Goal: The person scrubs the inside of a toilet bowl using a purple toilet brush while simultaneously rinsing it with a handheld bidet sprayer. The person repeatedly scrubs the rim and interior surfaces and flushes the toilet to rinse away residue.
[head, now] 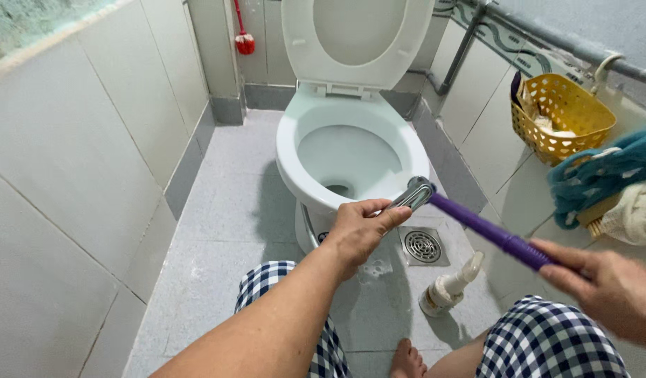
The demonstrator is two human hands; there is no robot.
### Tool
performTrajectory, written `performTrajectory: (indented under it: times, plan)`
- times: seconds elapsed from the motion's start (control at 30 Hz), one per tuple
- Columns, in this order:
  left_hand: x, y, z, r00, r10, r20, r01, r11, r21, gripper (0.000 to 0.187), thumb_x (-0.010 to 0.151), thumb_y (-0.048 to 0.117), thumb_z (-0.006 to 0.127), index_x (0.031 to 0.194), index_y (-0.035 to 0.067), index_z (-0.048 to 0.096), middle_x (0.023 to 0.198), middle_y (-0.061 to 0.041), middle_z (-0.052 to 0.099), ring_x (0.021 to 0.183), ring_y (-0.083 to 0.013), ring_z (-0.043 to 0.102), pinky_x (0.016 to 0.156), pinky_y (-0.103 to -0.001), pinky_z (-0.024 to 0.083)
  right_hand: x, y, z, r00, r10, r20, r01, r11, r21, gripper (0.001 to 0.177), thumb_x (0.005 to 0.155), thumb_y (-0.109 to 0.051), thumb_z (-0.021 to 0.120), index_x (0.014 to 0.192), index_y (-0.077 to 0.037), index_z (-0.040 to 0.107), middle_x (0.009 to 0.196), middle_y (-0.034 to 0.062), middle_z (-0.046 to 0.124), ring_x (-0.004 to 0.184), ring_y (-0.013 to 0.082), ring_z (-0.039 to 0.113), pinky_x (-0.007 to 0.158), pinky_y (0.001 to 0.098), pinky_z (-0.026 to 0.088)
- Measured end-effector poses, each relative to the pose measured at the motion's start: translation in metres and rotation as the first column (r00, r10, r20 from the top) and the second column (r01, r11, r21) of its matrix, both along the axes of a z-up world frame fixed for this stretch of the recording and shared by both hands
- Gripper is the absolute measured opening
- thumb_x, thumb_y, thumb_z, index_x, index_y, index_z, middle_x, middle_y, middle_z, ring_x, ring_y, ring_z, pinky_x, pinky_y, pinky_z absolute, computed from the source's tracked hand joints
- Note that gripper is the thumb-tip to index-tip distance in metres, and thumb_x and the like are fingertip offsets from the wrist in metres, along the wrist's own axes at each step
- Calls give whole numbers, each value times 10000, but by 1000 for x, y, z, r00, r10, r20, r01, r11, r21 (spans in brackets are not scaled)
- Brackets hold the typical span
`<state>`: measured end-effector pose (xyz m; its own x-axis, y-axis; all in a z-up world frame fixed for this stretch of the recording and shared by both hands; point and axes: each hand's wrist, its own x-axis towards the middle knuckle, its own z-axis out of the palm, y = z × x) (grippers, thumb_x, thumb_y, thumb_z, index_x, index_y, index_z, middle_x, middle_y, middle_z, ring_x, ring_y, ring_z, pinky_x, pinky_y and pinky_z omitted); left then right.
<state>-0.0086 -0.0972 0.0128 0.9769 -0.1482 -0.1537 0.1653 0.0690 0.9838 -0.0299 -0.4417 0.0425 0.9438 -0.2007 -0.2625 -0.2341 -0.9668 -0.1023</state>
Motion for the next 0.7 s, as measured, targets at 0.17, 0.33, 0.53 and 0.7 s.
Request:
performTrajectory:
  times: [0.17, 0.33, 0.53, 0.7]
  plan:
    - [-4, 18, 6, 1000, 6, -17, -5, 998, 68, 479, 809, 416, 723, 1206, 149, 702, 1057, -52, 718, 962, -159, 612, 880, -330, 472, -34, 28, -15, 981, -94, -169, 102, 994, 39, 471, 1002, -338, 515, 1473, -305, 522, 723, 121, 723, 479, 155, 572, 445, 268, 500]
    - [-5, 46, 15, 997, 57, -48, -48, 985, 169, 457, 791, 424, 724, 1169, 168, 744, 1051, -40, 738, 988, -170, 627, 882, -371, 461, -43, 33, -29, 996, 48, -74, -38, 990, 137, 502, 920, -427, 591, 1413, -333, 583, 724, 49, 699, 557, 109, 638, 514, 249, 562]
    - [-2, 75, 22, 995, 68, -66, -48, 961, 272, 513, 788, 447, 716, 1222, 176, 691, 1005, -89, 737, 888, -200, 619, 781, -356, 513, -30, 12, -34, 980, -174, -94, 195, 938, 288, 473, 1010, -318, 539, 1479, -260, 554, 619, 147, 613, 435, 193, 528, 400, 308, 426]
    - [-1, 80, 22, 998, 17, -62, 2, 954, 301, 509, 801, 435, 726, 1223, 152, 724, 975, -107, 692, 822, -202, 562, 731, -346, 481, -21, 16, -23, 982, -184, -35, 188, 967, 173, 442, 1025, -312, 498, 1455, -218, 547, 593, 119, 603, 402, 175, 486, 371, 288, 361]
